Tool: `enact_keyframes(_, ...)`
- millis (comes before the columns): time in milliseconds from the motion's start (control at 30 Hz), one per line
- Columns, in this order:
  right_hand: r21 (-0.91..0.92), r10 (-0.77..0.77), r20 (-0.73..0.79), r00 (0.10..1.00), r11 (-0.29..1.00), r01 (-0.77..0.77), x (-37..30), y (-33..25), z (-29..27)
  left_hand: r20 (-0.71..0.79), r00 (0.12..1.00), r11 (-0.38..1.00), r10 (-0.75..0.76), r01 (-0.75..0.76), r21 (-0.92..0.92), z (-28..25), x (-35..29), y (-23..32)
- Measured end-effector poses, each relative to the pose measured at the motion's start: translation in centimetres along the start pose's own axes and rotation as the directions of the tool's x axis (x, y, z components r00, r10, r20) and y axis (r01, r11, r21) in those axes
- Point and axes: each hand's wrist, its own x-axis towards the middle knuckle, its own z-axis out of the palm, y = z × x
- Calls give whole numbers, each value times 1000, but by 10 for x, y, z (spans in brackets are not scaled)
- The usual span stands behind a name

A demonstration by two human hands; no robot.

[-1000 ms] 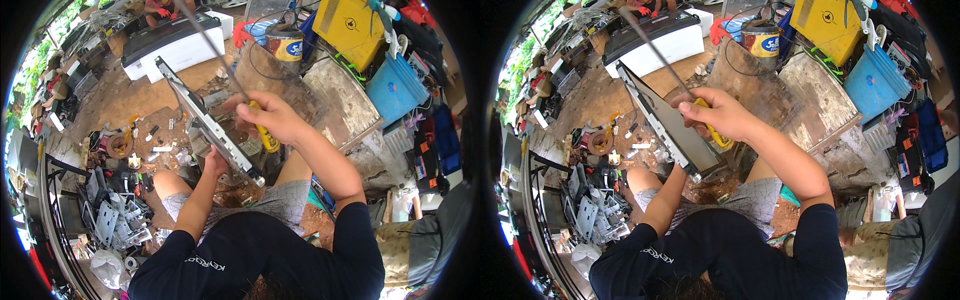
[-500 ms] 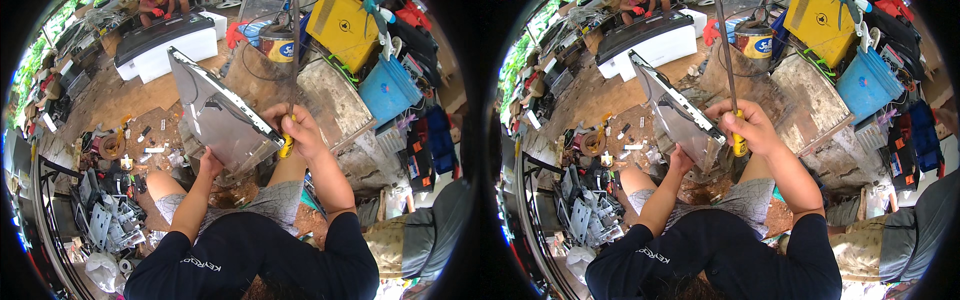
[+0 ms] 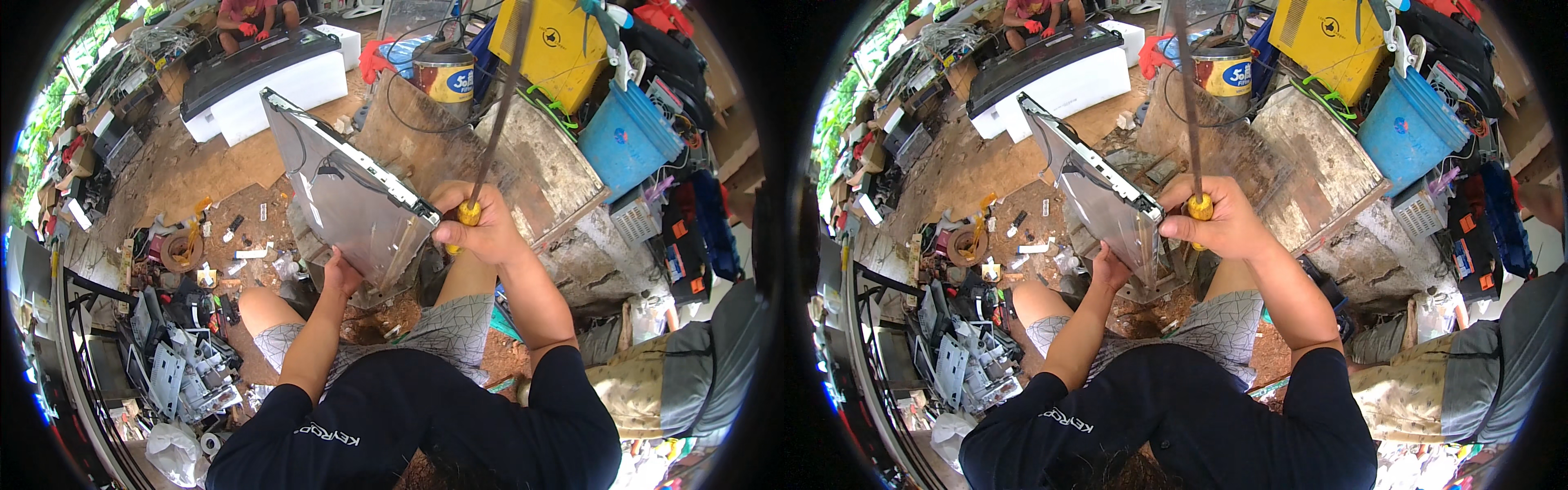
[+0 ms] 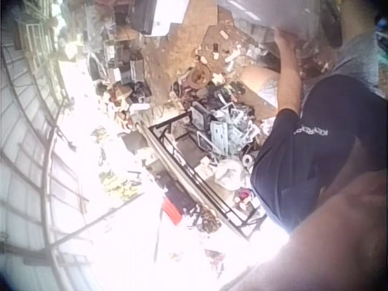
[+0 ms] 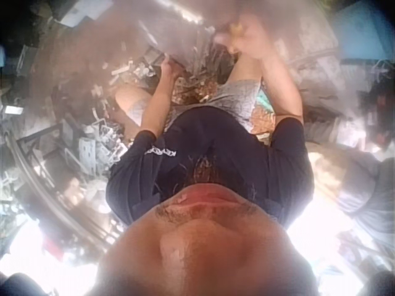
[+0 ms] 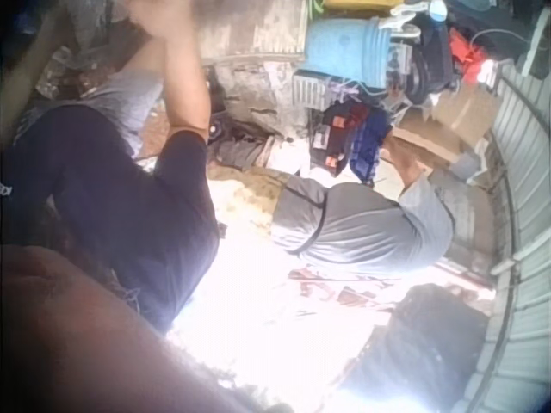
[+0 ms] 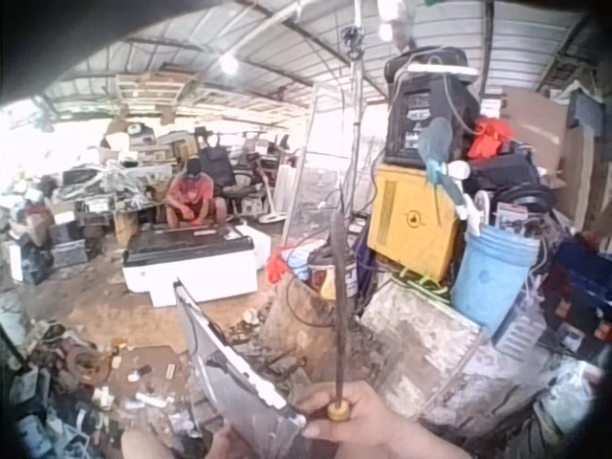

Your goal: The person uses a screwdriver to remove screws from the metal frame of an electronic panel and pries the components apart by hand.

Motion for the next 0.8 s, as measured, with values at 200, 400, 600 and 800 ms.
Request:
enact_keyframes(200,39,26,-19,999,999,-26,3,4,-1,15,1000,1000,-3,3,15,-2,1,0)
enact_keyframes(400,63,22,-16,1000,998,-21,7,8,-1,2,1000,999,-27,27,45,-1,6,-1)
enact_keyframes(600,110,9,-105,994,994,3,2,2,-3,58,992,990,-108,103,96,13,46,-6)
enact_keyframes(800,-2,-35,-223,974,999,36,-6,-14,-32,143,965,967,-221,198,159,69,106,-30)
